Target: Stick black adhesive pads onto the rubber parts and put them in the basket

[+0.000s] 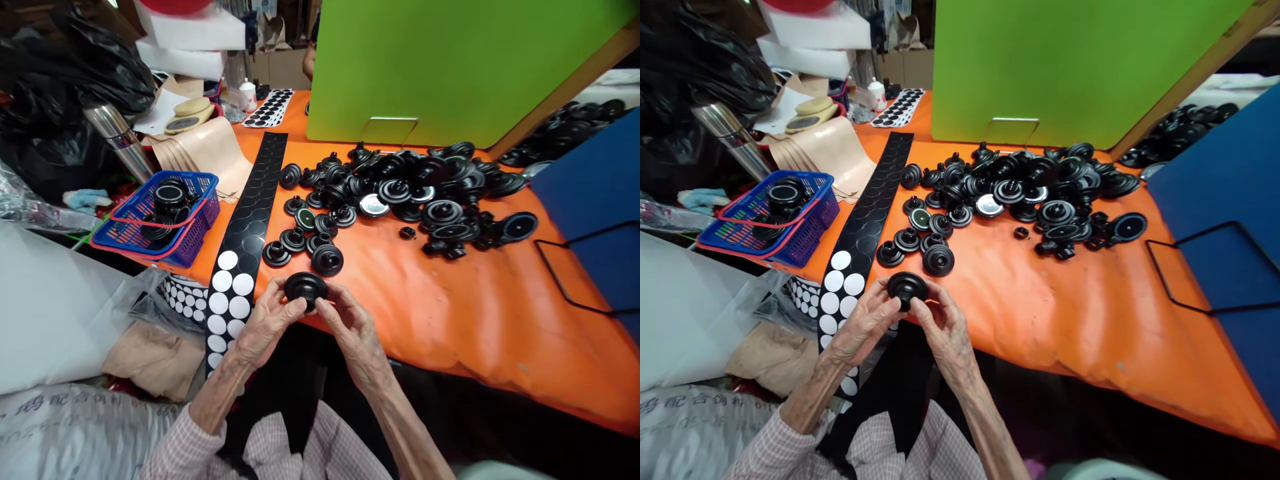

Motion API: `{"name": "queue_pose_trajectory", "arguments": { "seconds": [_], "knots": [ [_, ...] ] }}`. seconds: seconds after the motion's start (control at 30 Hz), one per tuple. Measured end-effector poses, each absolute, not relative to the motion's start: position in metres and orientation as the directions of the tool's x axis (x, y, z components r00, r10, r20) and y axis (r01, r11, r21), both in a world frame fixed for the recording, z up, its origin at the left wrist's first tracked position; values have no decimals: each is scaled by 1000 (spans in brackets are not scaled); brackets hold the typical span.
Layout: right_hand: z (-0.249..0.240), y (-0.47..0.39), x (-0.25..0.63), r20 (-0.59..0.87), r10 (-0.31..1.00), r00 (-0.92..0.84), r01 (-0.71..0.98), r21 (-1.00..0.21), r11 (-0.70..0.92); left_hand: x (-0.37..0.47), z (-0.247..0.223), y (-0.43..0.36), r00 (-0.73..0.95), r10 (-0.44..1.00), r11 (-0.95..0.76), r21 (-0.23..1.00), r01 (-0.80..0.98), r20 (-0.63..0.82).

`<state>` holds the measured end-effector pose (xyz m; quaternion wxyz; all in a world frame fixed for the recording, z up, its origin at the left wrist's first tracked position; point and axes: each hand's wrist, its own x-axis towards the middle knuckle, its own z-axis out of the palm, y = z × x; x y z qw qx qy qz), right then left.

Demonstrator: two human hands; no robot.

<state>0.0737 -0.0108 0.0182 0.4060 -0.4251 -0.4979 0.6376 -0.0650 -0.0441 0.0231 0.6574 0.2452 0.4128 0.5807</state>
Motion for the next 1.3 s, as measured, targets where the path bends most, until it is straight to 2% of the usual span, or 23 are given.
{"name": "queue_pose_trajectory", "arguments": {
  "seconds": [0.17,0.3,0.4,0.53,0.6,0.67,0.7,0.77,0.83,0.9,0.97,1.0,1.07,1.13,1.2,1.3],
  "knots": [
    [14,-16,74,-68,944,-324,-101,-989,-106,-72,19,-51,6,974,198,829,-523,-228],
    [11,-21,75,-57,949,-311,-112,-989,-96,-72,20,-53,-33,984,151,907,-393,-178],
    [11,-25,73,-64,954,-294,-57,-995,-84,-67,20,-55,-71,985,131,948,-289,-157],
    [10,-22,76,-125,945,-303,23,-992,-124,-58,17,-55,-47,974,206,949,-237,-223],
    [9,-12,84,-162,943,-292,83,-986,-144,-59,16,-55,-55,966,243,959,-146,-253],
    [8,4,99,-172,965,-198,160,-977,-142,-70,14,-56,-210,959,206,977,58,-190],
    [7,15,107,-165,978,-130,206,-969,-136,-80,13,-57,-334,936,184,963,198,-111],
    [6,36,124,-115,993,-14,318,-942,-105,-105,10,-59,-557,825,228,848,479,93],
    [4,52,133,24,998,66,498,-867,-12,-132,5,-60,-667,714,363,701,613,213],
    [5,56,131,245,964,103,669,-734,115,-154,-1,-62,-709,681,437,676,593,183],
    [4,45,115,378,924,57,707,-669,230,-167,-7,-61,-722,687,432,753,496,82],
    [3,36,101,376,927,-7,664,-691,285,-169,-9,-60,-726,688,415,806,422,26],
    [-2,13,69,281,936,-213,491,-797,351,-171,-8,-57,-726,680,389,892,231,-108],
    [-11,-9,34,258,890,-376,374,-837,400,-171,-1,-53,-654,708,369,929,21,-267],
    [-20,-26,6,284,870,-403,344,-834,432,-174,9,-50,-488,778,388,914,-123,-396],
    [-30,-41,-16,327,854,-404,332,-818,470,-183,23,-47,-267,839,427,878,-216,-474]
  ]
}}
